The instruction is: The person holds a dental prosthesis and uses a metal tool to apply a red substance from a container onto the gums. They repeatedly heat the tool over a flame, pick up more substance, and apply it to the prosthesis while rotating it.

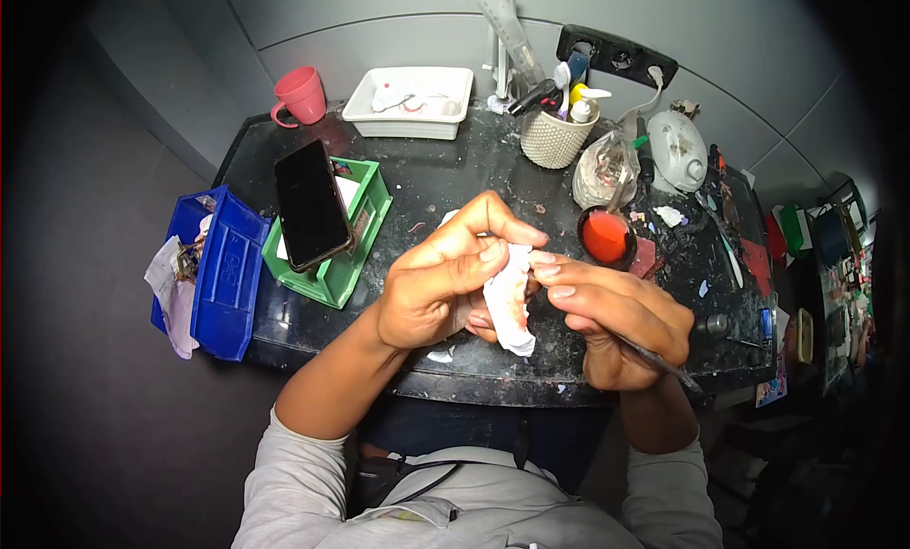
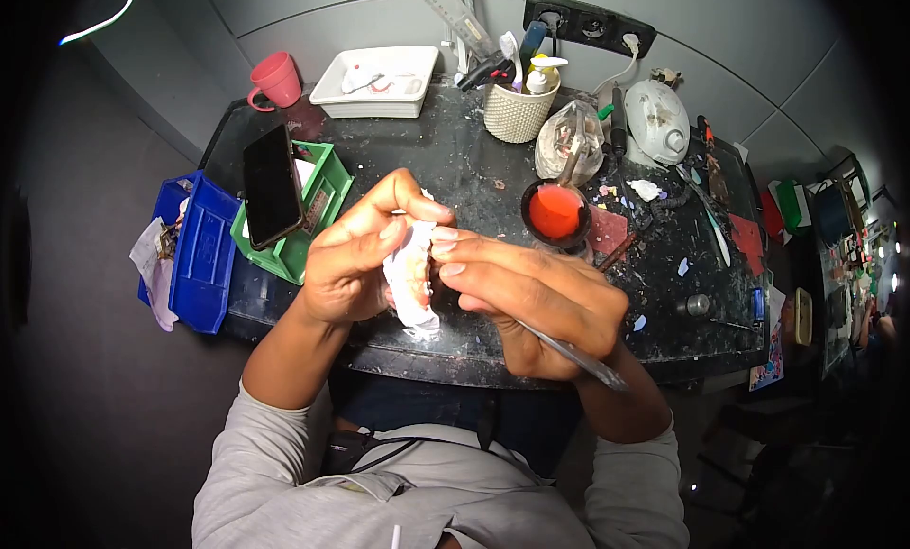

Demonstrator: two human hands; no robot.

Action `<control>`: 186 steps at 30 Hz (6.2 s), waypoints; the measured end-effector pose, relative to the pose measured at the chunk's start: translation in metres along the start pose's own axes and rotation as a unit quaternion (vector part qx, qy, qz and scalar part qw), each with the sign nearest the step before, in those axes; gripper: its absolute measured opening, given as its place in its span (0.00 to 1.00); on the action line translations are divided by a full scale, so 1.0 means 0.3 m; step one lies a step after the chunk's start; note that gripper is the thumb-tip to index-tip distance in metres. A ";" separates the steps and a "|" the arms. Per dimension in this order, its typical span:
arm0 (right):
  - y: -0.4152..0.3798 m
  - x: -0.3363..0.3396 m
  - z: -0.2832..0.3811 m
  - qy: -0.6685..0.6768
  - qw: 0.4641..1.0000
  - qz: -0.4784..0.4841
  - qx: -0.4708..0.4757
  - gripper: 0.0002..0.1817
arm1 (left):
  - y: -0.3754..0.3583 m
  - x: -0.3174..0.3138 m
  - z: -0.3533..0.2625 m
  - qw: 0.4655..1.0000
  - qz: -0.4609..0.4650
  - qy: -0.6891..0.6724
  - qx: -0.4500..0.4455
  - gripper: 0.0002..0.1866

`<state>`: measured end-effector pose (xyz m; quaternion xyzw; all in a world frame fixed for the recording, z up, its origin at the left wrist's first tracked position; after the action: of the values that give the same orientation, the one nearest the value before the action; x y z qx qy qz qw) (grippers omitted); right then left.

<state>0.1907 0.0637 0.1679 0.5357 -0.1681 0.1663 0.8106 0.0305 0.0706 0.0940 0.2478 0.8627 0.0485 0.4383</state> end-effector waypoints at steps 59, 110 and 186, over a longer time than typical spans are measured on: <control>-0.014 -0.066 0.005 -0.047 0.996 0.071 -0.010 0.06 | 0.026 0.021 -0.002 0.987 -0.083 0.124 0.060 0.15; -0.049 -0.035 -0.008 -0.077 0.992 -0.097 0.000 0.08 | 0.043 0.034 0.060 0.992 -0.081 -0.091 -0.025 0.17; -0.003 0.013 -0.050 0.136 0.985 -0.022 -0.101 0.07 | 0.032 -0.025 -0.046 0.980 0.011 0.156 -0.121 0.18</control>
<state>0.1961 0.0777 0.1634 0.4273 -0.0605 0.2019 0.8792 0.0272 0.0773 0.1109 0.1917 0.9053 0.1954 0.3249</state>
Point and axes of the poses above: each hand's wrist, its own y-axis towards the middle knuckle, its own x-axis out of the back of the hand, z = x × y, the point moved 7 cm from there along y, towards the middle knuckle, and after that the axes turned 11 degrees about -y, right-handed, at the moved point
